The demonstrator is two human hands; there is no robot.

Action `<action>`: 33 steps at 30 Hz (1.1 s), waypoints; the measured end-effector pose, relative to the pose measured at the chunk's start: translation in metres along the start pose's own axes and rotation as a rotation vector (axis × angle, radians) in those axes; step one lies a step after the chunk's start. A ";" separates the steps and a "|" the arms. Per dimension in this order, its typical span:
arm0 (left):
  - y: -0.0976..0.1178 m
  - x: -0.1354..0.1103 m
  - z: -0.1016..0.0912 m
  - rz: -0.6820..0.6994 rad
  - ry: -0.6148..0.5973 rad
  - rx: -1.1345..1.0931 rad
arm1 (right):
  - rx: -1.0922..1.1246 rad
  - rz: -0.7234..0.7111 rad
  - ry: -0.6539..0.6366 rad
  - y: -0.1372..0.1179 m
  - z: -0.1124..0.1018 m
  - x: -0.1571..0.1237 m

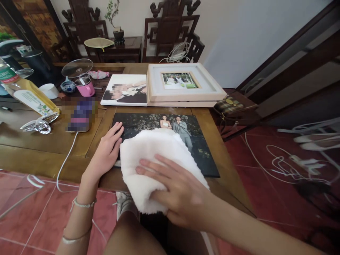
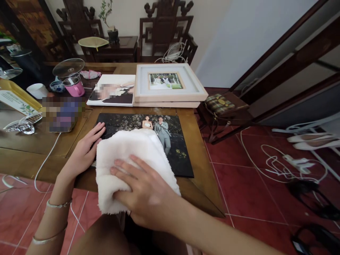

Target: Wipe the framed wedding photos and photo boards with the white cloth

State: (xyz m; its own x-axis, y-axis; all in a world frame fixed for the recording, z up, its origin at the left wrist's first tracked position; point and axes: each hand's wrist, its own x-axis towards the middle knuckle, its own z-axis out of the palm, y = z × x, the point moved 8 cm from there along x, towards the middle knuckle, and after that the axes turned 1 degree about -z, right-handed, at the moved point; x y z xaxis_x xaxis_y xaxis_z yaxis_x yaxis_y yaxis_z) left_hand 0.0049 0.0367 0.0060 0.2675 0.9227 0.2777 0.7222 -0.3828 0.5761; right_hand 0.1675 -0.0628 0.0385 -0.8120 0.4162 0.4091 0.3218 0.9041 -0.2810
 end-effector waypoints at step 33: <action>0.000 0.001 0.001 0.011 0.006 0.012 | -0.095 0.140 -0.029 0.095 -0.005 0.034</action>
State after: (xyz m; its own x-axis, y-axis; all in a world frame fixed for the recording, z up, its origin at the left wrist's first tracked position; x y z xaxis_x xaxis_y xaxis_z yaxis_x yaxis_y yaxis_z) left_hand 0.0056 0.0378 0.0055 0.2717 0.9180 0.2889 0.7268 -0.3924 0.5638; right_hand 0.1726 0.0375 0.0302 -0.7691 0.5374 0.3459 0.4765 0.8429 -0.2500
